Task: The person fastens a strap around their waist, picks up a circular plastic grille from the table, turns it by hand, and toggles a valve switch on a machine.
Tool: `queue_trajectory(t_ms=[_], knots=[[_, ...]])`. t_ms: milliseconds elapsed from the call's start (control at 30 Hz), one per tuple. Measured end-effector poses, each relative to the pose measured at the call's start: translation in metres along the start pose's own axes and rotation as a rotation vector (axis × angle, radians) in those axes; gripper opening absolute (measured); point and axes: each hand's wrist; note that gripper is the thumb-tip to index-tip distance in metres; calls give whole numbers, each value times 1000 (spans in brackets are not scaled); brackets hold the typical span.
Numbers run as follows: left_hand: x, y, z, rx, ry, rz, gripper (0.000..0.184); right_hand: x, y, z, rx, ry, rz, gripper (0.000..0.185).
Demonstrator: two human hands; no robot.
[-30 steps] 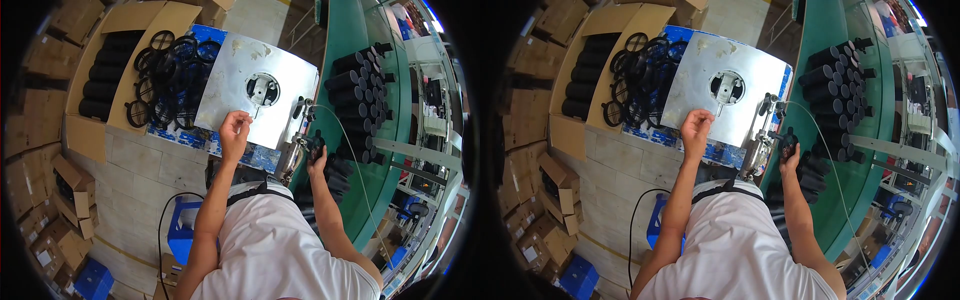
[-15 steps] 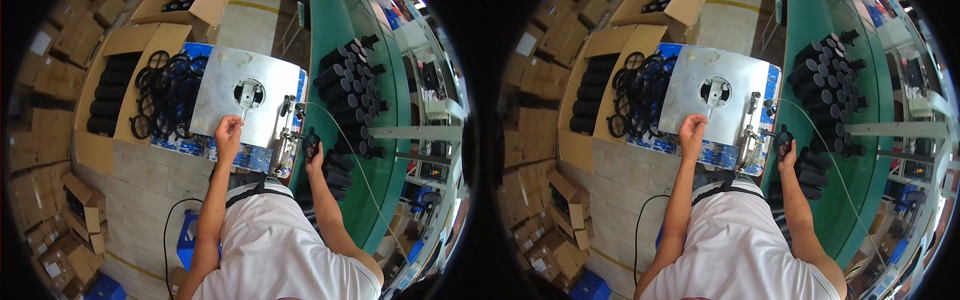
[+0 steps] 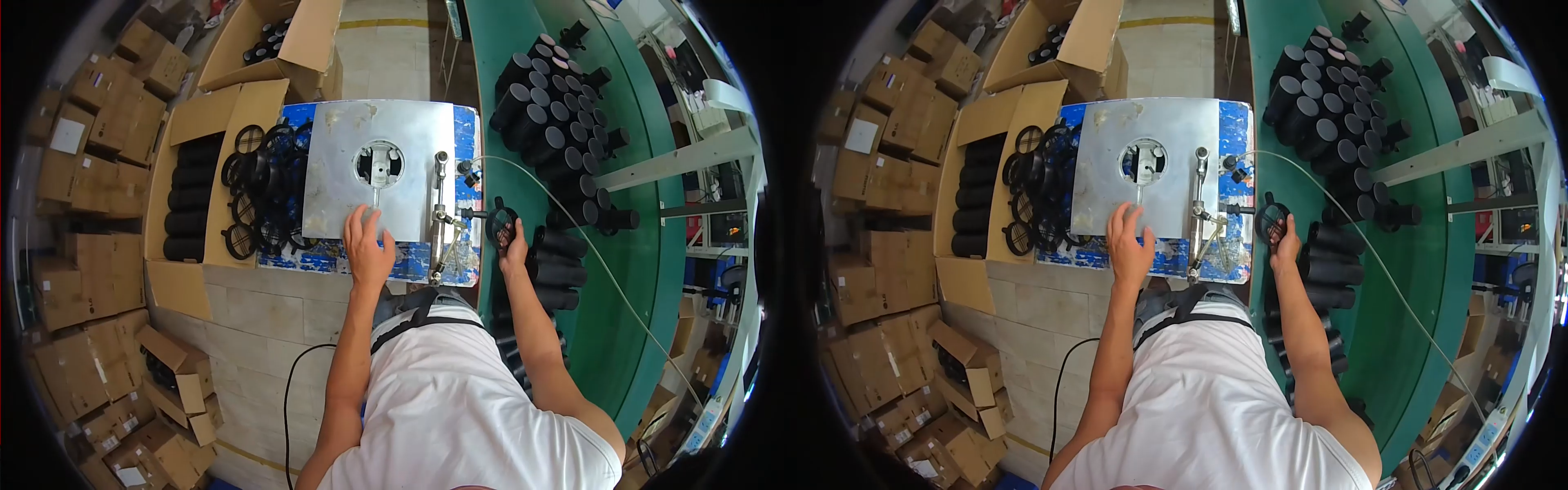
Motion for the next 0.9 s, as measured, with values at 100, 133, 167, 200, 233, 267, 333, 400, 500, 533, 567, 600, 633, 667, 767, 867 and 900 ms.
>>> queue_trajectory(t_ms=[100,133,167,200,233,267,333,400,500,533,567,600,633,667,767,867,900], knots=[[6,-4,-13,-45,25,106,42,0,3,-3,4,3,6,36],[7,-6,-17,-64,32,139,45,0,4,-2,2,4,14,36],[5,-6,-20,-98,26,164,50,-1,4,-3,4,5,20,36],[5,-8,-23,-100,28,166,50,-2,4,-4,6,4,24,36],[5,-9,-25,-101,31,166,51,-3,5,-6,16,2,25,35],[5,-10,-28,-103,32,166,52,-4,5,-7,23,2,24,35],[7,-14,-32,-114,-12,174,53,-3,6,-6,33,4,20,35],[6,-17,-35,-114,-50,185,54,-2,4,-4,-3,4,23,35],[4,-22,-39,-101,-97,201,55,-2,-1,0,-34,13,26,36],[3,-24,-39,-98,-108,206,55,-1,-2,1,-38,16,27,36],[2,-26,-39,-97,-118,211,55,0,-3,2,-33,26,27,36],[-1,-27,-38,-81,-132,213,54,0,-2,2,-27,28,24,36],[-6,-28,-37,-66,-145,215,54,0,-2,3,-20,29,21,36],[-12,-30,-35,-52,-157,217,54,0,-2,3,-12,30,19,36],[-28,-38,-28,-9,-179,232,54,0,-4,4,-32,25,19,36],[-45,-45,-21,3,-209,231,56,-1,-2,1,-25,33,22,36],[-51,-47,-19,17,-198,221,57,-1,-1,1,-22,36,25,36]])
Point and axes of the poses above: each hand's wrist, its own z-axis towards the middle knuckle, its own y-axis out of the palm, x = y × z, and after that the axes turned 2 degrees about -x, right-handed
